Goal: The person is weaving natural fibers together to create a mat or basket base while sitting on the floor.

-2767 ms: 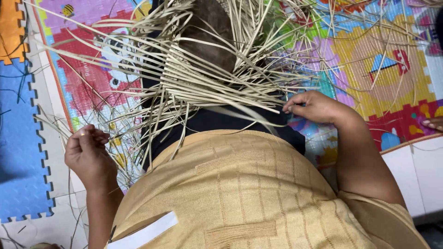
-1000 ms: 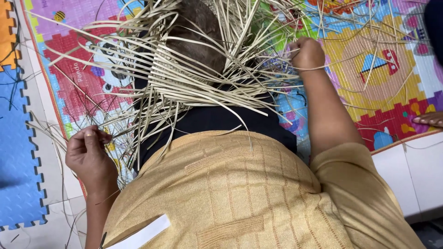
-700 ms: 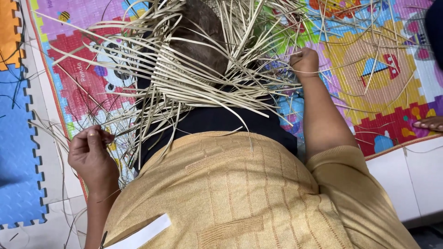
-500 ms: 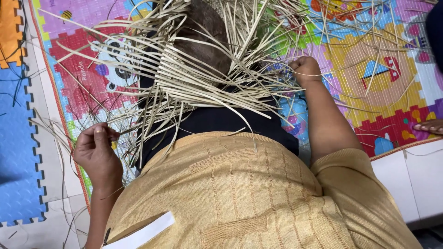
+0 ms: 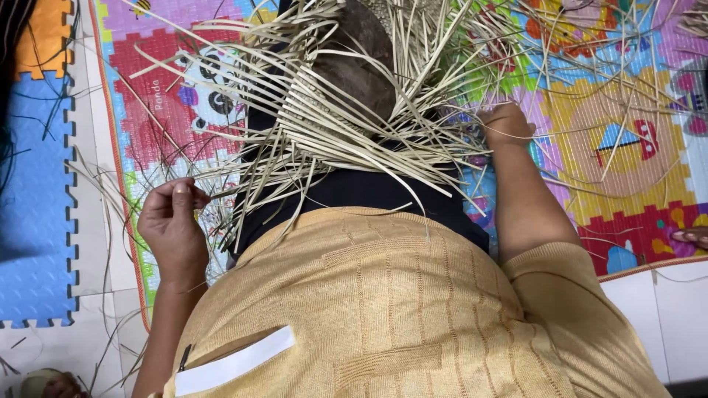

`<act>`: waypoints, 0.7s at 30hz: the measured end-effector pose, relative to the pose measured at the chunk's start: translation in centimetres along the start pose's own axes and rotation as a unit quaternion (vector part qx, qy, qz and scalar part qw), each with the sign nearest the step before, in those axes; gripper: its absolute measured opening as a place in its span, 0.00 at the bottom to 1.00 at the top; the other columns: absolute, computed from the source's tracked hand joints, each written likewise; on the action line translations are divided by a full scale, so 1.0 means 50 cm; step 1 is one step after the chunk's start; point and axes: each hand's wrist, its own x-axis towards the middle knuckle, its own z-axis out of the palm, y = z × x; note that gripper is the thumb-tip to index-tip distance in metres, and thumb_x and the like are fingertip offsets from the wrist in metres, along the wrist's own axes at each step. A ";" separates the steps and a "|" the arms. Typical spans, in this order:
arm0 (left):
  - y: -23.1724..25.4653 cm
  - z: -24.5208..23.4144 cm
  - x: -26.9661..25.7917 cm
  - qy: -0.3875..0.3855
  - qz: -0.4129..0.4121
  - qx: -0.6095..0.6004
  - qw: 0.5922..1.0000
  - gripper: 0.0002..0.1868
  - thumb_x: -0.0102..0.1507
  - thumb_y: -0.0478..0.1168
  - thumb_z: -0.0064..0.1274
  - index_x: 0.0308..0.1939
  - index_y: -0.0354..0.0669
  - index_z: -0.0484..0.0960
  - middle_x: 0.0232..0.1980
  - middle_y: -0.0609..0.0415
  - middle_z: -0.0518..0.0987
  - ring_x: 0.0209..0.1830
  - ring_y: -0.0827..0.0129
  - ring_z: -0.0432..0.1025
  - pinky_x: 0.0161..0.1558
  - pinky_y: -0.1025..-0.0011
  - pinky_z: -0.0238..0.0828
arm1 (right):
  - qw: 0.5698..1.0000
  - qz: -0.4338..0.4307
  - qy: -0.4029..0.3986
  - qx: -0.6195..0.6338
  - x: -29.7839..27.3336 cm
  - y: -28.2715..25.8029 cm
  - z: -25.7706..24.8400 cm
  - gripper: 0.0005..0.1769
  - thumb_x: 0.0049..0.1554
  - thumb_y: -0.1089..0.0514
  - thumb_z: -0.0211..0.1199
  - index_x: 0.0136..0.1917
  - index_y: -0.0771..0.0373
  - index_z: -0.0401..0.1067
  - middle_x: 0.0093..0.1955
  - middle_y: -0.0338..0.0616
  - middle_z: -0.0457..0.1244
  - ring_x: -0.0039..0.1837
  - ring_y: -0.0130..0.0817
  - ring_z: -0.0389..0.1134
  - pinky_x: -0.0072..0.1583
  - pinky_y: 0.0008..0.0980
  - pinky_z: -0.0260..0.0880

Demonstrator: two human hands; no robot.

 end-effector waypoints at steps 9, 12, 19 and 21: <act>0.008 -0.001 0.000 -0.011 0.004 0.007 1.000 0.06 0.78 0.29 0.45 0.51 0.32 0.79 0.36 0.46 0.78 0.37 0.68 0.74 0.46 0.73 0.71 | 0.983 -0.122 0.043 0.132 0.141 0.137 0.115 0.10 0.57 0.51 0.60 0.44 0.54 0.80 0.40 0.51 0.69 0.50 0.58 0.70 0.50 0.55 0.71; 0.021 0.000 -0.003 -0.007 0.006 0.013 1.000 0.06 0.78 0.29 0.45 0.52 0.31 0.79 0.36 0.46 0.77 0.38 0.68 0.74 0.47 0.74 0.71 | 0.827 -0.012 0.016 0.563 -0.007 0.064 0.002 0.04 0.54 0.65 0.62 0.39 0.57 0.74 0.32 0.38 0.63 0.27 0.22 0.60 0.27 0.14 0.60; 0.034 0.003 -0.003 -0.023 -0.035 0.012 0.999 0.05 0.78 0.33 0.45 0.52 0.37 0.77 0.41 0.54 0.77 0.41 0.74 0.72 0.50 0.75 0.76 | 0.687 -0.046 -0.125 0.715 -0.154 0.045 -0.129 0.03 0.60 0.66 0.62 0.47 0.62 0.70 0.48 0.47 0.68 0.40 0.27 0.67 0.38 0.19 0.68; 0.044 -0.002 0.003 -0.023 -0.033 0.009 0.999 0.05 0.78 0.34 0.45 0.52 0.37 0.77 0.41 0.54 0.77 0.41 0.73 0.72 0.51 0.75 0.76 | 0.674 -0.065 -0.124 0.725 -0.173 0.030 -0.168 0.02 0.61 0.67 0.61 0.47 0.62 0.71 0.45 0.47 0.69 0.39 0.27 0.68 0.38 0.17 0.69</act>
